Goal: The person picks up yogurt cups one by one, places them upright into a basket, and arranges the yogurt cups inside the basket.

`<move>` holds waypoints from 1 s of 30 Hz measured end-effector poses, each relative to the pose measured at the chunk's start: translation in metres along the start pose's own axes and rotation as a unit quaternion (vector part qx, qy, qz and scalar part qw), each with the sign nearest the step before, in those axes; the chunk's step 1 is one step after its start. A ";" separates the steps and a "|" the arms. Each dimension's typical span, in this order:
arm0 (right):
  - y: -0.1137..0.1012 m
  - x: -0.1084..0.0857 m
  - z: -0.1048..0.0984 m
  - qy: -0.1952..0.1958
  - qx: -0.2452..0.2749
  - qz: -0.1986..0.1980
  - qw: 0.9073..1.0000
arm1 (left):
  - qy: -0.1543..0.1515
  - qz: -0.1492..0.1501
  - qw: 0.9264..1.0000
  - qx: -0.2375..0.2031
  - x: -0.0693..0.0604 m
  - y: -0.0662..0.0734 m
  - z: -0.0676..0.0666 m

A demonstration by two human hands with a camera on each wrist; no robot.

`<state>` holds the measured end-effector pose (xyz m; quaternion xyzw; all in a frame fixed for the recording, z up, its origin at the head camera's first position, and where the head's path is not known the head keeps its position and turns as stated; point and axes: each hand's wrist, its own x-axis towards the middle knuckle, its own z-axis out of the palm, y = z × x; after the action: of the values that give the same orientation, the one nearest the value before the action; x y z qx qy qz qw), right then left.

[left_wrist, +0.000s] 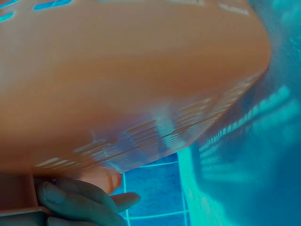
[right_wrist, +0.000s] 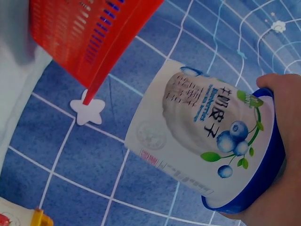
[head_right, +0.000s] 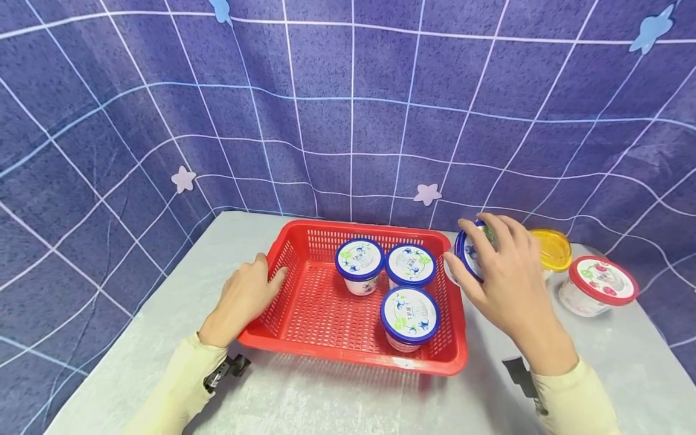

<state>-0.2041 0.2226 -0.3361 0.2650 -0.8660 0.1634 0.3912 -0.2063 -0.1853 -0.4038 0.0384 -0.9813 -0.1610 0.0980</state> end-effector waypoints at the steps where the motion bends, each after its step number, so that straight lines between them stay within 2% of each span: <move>1: -0.001 0.000 0.000 0.001 0.003 -0.004 1.000 | 0.000 -0.001 1.000 0.000 0.000 0.000 0.000; 8: -0.012 0.001 -0.002 0.005 0.024 -0.024 0.999 | -0.003 -0.001 1.000 -0.001 0.001 0.000 -0.001; 21: -0.032 -0.002 -0.001 -0.040 0.043 -0.048 0.997 | -0.005 -0.003 1.000 -0.003 0.000 0.003 0.002; 30: -0.050 0.009 0.006 -0.033 0.065 -0.093 0.993 | -0.003 -0.004 1.000 -0.001 0.001 0.001 0.001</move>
<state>-0.1834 0.1764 -0.3290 0.3748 -0.8376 0.1732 0.3576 -0.2073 -0.1838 -0.4039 0.0415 -0.9813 -0.1628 0.0942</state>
